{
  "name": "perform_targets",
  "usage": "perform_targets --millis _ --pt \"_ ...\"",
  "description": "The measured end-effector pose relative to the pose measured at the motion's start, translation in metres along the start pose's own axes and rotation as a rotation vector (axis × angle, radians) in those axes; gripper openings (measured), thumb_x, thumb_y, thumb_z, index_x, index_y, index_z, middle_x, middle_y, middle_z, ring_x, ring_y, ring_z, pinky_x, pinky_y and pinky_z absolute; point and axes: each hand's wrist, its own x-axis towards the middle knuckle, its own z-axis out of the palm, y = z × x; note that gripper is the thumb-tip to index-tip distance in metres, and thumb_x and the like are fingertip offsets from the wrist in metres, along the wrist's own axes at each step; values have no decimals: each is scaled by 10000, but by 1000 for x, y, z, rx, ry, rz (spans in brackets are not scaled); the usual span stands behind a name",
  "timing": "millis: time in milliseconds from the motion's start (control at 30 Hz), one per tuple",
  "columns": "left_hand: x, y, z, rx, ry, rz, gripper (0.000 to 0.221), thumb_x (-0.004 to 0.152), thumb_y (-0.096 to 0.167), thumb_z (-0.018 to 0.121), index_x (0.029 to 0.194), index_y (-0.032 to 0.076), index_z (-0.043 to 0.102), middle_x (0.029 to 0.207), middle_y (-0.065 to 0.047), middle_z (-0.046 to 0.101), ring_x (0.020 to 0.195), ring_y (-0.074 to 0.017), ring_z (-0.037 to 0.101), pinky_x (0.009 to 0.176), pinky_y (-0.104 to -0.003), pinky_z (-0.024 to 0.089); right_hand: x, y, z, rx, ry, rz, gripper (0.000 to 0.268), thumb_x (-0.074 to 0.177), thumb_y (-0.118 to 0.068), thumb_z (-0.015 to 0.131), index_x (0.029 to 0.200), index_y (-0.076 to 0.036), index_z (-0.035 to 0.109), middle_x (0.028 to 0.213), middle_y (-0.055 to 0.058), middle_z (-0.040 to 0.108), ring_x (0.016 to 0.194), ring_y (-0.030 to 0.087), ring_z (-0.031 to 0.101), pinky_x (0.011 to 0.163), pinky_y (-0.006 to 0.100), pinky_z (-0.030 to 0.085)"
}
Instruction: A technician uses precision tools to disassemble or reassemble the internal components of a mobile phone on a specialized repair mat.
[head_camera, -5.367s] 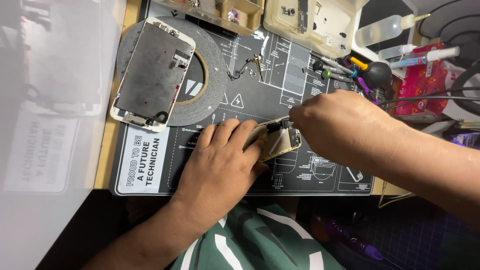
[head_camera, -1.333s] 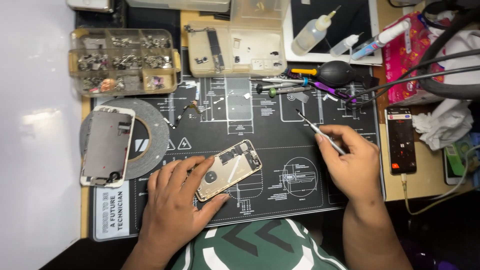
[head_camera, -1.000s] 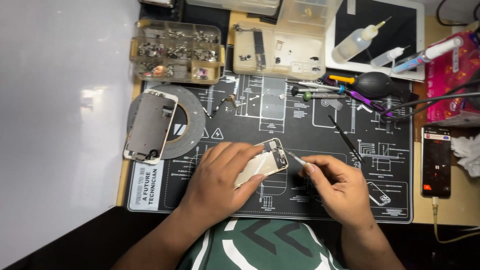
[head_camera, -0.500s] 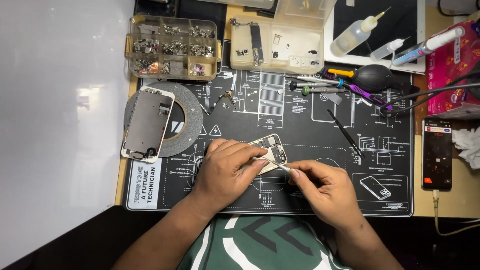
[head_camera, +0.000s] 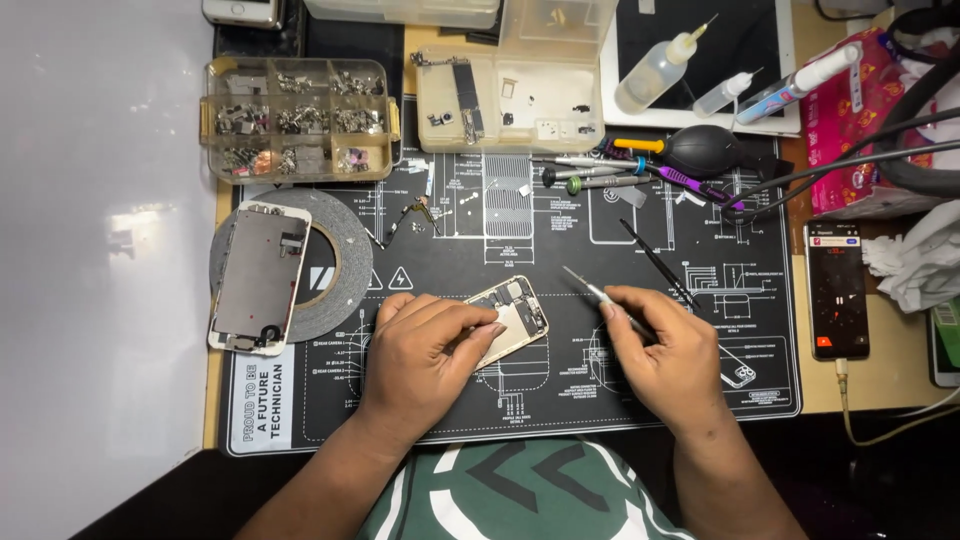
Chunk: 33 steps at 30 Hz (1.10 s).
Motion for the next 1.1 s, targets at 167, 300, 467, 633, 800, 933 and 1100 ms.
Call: perform_targets --millis 167,300,467,633,800,933,1100 --pt "-1 -2 1 -10 39 -20 45 878 166 764 910 159 795 724 7 766 732 -194 722 828 -345 422 7 16 6 -115 16 -67 128 966 -77 688 1059 -33 763 858 149 760 798 352 740 677 400 589" --pt "1 0 -2 -12 39 -46 46 880 178 763 907 166 798 695 12 759 716 -192 721 825 -341 421 9 18 7 -252 2 -178 121 953 -65 694 1057 -30 746 864 137 734 825 348 730 715 421 593" --pt "-3 -3 1 115 81 22 83 881 250 787 841 200 736 794 105 744 703 -102 646 861 -323 398 13 24 1 -333 -117 -238 197 983 -144 643 1134 -21 668 1009 90 672 933 279 632 865 397 509" --pt "-1 -3 -1 93 84 -14 92 878 263 785 827 207 733 789 110 740 711 -95 663 871 -312 395 40 13 -15 -350 -176 -261 228 990 -153 618 1164 -14 668 1000 121 661 929 307 624 833 404 503" --pt "-3 -7 -2 78 137 -79 114 847 229 817 794 195 721 741 99 715 684 -93 649 869 -310 433 105 2 -21 -562 -130 -255 190 1026 -236 576 1144 -147 695 1031 62 762 878 362 705 661 496 537" --pt "1 -3 -10 69 176 -76 133 861 180 797 786 193 687 637 124 661 631 -73 594 859 -305 437 162 6 0 -757 -195 -219 169 1044 -288 555 1100 -143 622 754 135 707 644 531 621 531 605 470" --pt "2 -8 -17 269 303 -29 148 859 136 824 777 176 706 696 80 673 645 -106 618 671 -296 448 192 16 26 -855 -221 -270 140 1032 -237 565 984 -116 618 651 170 642 536 488 579 442 542 435"
